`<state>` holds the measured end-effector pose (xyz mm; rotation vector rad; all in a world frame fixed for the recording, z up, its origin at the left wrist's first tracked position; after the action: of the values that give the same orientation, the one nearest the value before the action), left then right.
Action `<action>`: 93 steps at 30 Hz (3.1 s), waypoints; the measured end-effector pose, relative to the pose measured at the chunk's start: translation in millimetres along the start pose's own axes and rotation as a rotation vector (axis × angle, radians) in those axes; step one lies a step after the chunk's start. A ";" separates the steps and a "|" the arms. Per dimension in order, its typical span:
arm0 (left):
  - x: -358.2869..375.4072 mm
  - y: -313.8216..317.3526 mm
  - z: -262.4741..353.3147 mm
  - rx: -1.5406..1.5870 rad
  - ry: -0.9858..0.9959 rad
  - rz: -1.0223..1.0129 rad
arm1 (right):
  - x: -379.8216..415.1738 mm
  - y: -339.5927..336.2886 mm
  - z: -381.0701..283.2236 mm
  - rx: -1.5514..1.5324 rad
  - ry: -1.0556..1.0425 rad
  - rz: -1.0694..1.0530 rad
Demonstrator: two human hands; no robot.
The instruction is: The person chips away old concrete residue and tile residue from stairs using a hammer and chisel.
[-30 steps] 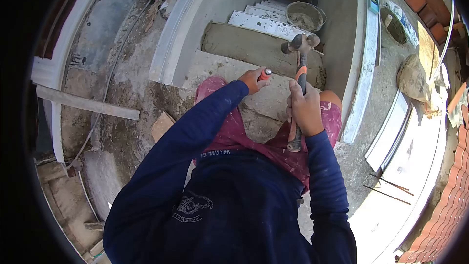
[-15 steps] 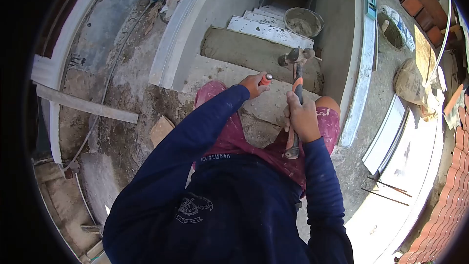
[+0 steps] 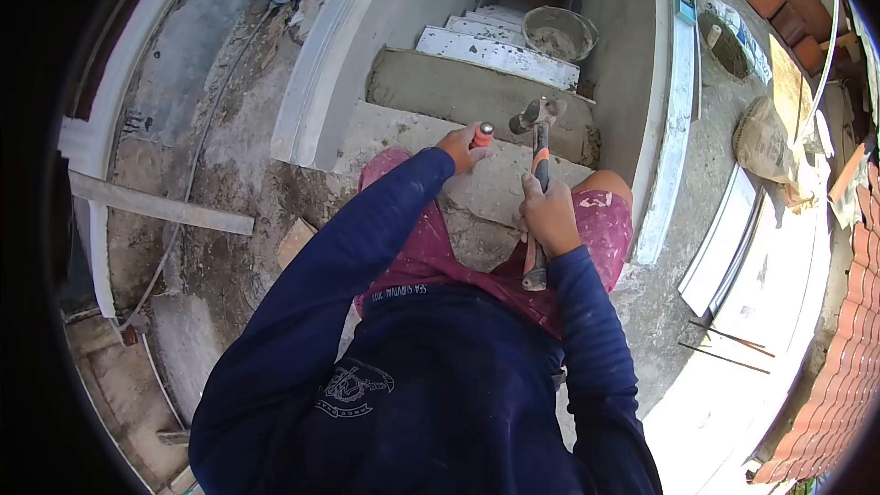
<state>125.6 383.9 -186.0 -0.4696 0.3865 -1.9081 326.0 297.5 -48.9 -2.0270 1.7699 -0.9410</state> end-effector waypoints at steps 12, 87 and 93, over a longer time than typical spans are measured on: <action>1.7 5.4 3.4 -0.047 -0.073 -0.037 | 2.0 -107.4 -141.5 -0.679 -0.429 0.587; -24.2 13.7 -8.6 -0.127 -0.104 -0.083 | 16.5 -184.6 -151.0 -0.401 -0.297 0.334; -16.1 15.5 -1.4 -0.079 -0.152 -0.119 | -26.6 -185.3 -171.5 -0.644 -0.358 0.729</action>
<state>142.8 393.2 -196.9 -0.6989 0.3416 -1.9618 358.4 394.5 183.4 -1.4475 2.4850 0.2221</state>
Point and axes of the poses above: each hand's wrist, its own x-axis away from the middle knuckle, its own y-axis out of the palm, z = x × y, the point moved 4 cm from there along -x, towards the middle knuckle, and after that the axes turned 7 degrees about x, right-handed, at the moved point
